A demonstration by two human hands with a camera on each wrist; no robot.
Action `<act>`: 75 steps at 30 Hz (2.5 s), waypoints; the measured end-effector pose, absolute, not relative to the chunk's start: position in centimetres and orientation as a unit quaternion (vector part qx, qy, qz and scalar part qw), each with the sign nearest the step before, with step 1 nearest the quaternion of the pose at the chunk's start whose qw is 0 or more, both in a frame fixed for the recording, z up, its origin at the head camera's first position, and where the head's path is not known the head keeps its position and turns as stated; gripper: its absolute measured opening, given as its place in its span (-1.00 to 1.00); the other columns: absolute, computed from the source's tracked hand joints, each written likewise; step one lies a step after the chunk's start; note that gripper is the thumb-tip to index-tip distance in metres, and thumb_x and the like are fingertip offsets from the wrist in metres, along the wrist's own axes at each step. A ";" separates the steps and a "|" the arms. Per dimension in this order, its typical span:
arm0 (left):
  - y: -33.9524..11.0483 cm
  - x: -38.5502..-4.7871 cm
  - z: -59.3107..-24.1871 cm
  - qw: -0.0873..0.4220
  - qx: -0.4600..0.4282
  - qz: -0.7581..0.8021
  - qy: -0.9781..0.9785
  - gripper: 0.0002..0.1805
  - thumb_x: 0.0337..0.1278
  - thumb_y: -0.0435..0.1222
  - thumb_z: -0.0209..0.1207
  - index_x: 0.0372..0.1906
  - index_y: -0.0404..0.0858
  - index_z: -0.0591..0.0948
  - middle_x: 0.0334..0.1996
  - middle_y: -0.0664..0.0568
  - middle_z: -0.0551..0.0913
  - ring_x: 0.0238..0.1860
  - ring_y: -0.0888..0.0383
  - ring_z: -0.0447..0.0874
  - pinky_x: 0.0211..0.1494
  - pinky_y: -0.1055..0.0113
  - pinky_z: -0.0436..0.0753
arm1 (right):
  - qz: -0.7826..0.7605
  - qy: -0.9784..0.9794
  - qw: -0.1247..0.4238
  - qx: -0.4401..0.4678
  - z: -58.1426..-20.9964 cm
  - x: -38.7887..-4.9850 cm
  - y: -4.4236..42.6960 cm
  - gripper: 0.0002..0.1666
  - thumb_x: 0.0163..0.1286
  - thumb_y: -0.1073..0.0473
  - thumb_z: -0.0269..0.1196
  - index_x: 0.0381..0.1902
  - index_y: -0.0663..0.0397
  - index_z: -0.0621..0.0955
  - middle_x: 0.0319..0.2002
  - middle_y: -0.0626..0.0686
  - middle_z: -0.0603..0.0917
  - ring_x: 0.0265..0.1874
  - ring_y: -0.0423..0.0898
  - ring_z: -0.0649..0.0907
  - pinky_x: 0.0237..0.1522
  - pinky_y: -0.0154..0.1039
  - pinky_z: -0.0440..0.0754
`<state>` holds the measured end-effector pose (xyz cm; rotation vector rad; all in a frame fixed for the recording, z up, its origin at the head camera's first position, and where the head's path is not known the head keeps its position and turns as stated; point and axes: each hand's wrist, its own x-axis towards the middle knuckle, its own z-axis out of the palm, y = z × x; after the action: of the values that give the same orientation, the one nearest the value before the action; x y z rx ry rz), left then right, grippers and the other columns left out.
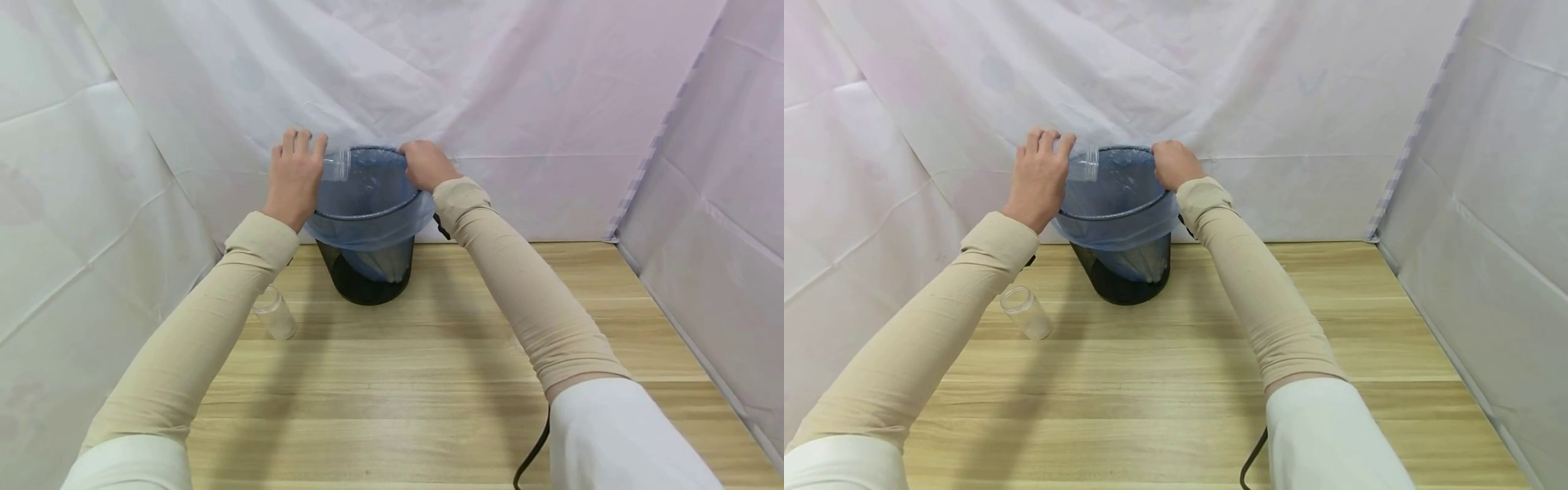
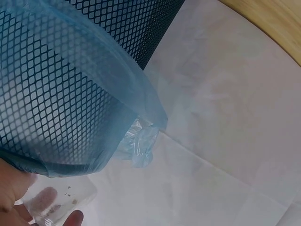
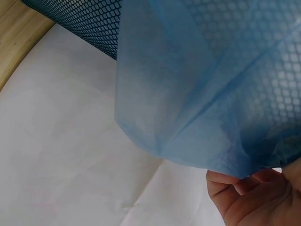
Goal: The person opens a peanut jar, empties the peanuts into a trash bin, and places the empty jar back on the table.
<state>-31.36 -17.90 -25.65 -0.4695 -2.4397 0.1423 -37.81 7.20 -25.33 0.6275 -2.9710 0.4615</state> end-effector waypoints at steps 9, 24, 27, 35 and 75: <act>-17.8 -31.7 -25.4 0.302 -0.188 0.066 -0.932 -0.47 0.38 -0.62 0.12 0.40 -0.41 0.42 0.32 -0.41 0.51 0.37 -0.35 0.42 0.31 -0.21 0.62 | 0.185 -0.961 0.019 0.203 -25.1 -38.3 8.0 -0.34 0.57 0.48 -0.13 0.58 0.31 0.42 0.57 0.29 0.46 0.58 0.23 0.44 0.50 0.04 0.52; -18.7 -32.0 -21.9 0.238 -0.152 0.005 -0.959 -0.25 0.38 -0.47 0.30 0.58 -0.44 0.28 0.43 -0.47 0.42 0.47 -0.44 0.34 0.41 -0.37 0.50 | 0.164 -0.965 0.023 0.202 -22.8 -37.2 10.1 -0.40 0.72 0.21 -0.11 0.59 0.32 0.38 0.52 0.34 0.49 0.20 0.21 0.70 0.22 0.10 0.64; -19.2 -32.0 -21.5 0.235 -0.144 -0.006 -0.961 -0.15 0.34 -0.39 0.40 0.60 -0.46 0.24 0.42 -0.50 0.42 0.46 -0.46 0.36 0.42 -0.38 0.50 | 0.164 -0.965 0.025 0.204 -22.2 -36.7 10.7 -0.40 0.71 0.21 -0.10 0.59 0.33 0.38 0.55 0.35 0.46 0.20 0.24 0.68 0.23 0.12 0.62; -20.1 -31.7 -22.5 0.232 -0.199 0.049 -0.951 -0.41 0.43 -0.57 0.20 0.50 -0.41 0.41 0.39 -0.45 0.50 0.45 -0.41 0.41 0.39 -0.33 0.56 | 0.140 -0.969 0.015 0.204 -21.3 -36.4 12.8 -0.37 0.68 0.21 -0.12 0.59 0.35 0.35 0.57 0.38 0.40 0.44 0.32 0.53 0.37 0.18 0.53; -22.3 -30.3 -21.5 0.316 -0.247 -0.059 -0.914 -0.28 0.14 -0.69 0.30 0.45 -0.50 0.44 0.34 -0.47 0.51 0.42 -0.40 0.41 0.48 -0.21 0.52 | 0.046 -0.974 -0.010 0.224 -17.8 -32.2 16.6 -0.32 0.72 0.13 -0.03 0.64 0.35 0.25 0.59 0.47 0.27 0.50 0.40 0.40 0.50 0.34 0.41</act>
<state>-30.29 -22.28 -21.47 -0.6510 -2.4072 -0.1559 -32.19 16.57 -17.83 0.7072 -3.0783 0.1446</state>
